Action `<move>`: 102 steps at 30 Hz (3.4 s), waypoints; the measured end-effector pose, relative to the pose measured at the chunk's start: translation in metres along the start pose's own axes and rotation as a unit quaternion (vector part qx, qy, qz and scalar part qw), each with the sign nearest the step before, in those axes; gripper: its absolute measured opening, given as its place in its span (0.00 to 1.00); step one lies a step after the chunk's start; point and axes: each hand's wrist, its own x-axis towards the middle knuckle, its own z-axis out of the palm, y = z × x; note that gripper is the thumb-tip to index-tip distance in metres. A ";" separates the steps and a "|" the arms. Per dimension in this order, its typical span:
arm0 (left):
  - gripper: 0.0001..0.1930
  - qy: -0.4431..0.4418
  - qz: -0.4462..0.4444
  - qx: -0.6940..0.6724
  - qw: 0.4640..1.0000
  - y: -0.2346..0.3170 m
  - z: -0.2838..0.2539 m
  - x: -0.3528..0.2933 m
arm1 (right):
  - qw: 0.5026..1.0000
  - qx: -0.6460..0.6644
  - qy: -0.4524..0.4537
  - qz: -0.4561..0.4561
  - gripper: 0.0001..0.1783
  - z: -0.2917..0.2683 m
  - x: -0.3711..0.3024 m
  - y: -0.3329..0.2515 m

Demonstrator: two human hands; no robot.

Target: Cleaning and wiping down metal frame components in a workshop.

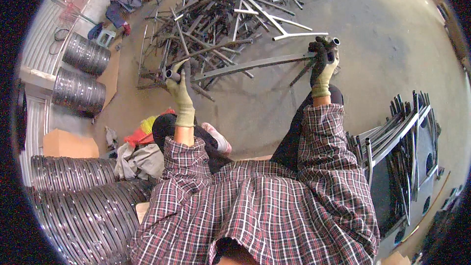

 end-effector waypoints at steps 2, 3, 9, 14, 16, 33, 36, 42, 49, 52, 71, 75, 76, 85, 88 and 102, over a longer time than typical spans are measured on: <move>0.10 0.032 -0.071 0.061 0.995 -0.018 -0.015 -0.008 | 1.000 -0.001 -0.021 -0.010 0.15 0.008 -0.010 0.008; 0.10 0.033 -0.097 0.056 0.993 -0.019 -0.017 -0.009 | 0.999 0.008 -0.035 0.004 0.15 0.011 -0.014 0.012; 0.25 0.170 -0.313 -0.059 0.932 -0.049 -0.030 -0.029 | 0.987 -0.087 -0.132 0.040 0.27 0.020 -0.023 0.022; 0.28 0.168 -0.318 -0.084 0.930 -0.083 -0.029 -0.044 | 0.985 -0.106 -0.128 0.051 0.27 0.027 -0.024 0.014; 0.29 0.144 -0.318 -0.091 0.933 -0.072 -0.023 -0.041 | 0.986 -0.102 -0.123 0.054 0.25 0.025 -0.021 0.017; 0.21 0.135 -0.276 0.007 0.952 -0.084 -0.027 -0.041 | 0.985 -0.094 -0.146 0.000 0.22 0.034 -0.025 0.013; 0.21 0.133 -0.285 0.051 0.948 -0.081 -0.022 -0.043 | 0.985 -0.098 -0.143 -0.010 0.21 0.031 -0.028 0.012; 0.17 0.162 -0.209 0.049 0.963 -0.090 -0.025 -0.043 | 0.987 -0.076 -0.140 0.008 0.19 0.036 -0.027 0.010; 0.16 0.172 -0.228 -0.016 0.958 -0.060 -0.014 -0.043 | 0.989 -0.057 -0.134 0.016 0.19 0.031 -0.025 0.009; 0.17 0.181 -0.241 0.001 0.953 -0.058 -0.014 -0.042 | 0.990 -0.061 -0.131 0.010 0.19 0.033 -0.025 0.012; 0.22 0.140 -0.223 0.002 0.965 -0.064 -0.019 -0.042 | 0.989 -0.053 -0.131 0.032 0.19 0.033 -0.026 0.009; 0.24 0.128 -0.277 0.050 0.951 -0.067 -0.021 -0.039 | 0.989 -0.049 -0.134 0.040 0.19 0.031 -0.022 0.016; 0.24 0.127 -0.278 0.052 0.951 -0.067 -0.022 -0.040 | 0.989 -0.048 -0.133 0.043 0.19 0.034 -0.024 0.011; 0.24 0.160 -0.267 -0.005 0.950 -0.045 -0.008 -0.038 | 0.988 -0.063 -0.125 0.059 0.22 0.029 -0.025 0.011; 0.25 0.213 -0.201 0.019 0.956 -0.100 -0.011 -0.042 | 0.990 -0.038 -0.121 0.060 0.21 0.033 -0.024 0.007; 0.15 0.160 -0.220 -0.087 0.958 -0.049 -0.015 -0.057 | 0.996 0.070 -0.030 0.046 0.18 0.013 -0.012 0.044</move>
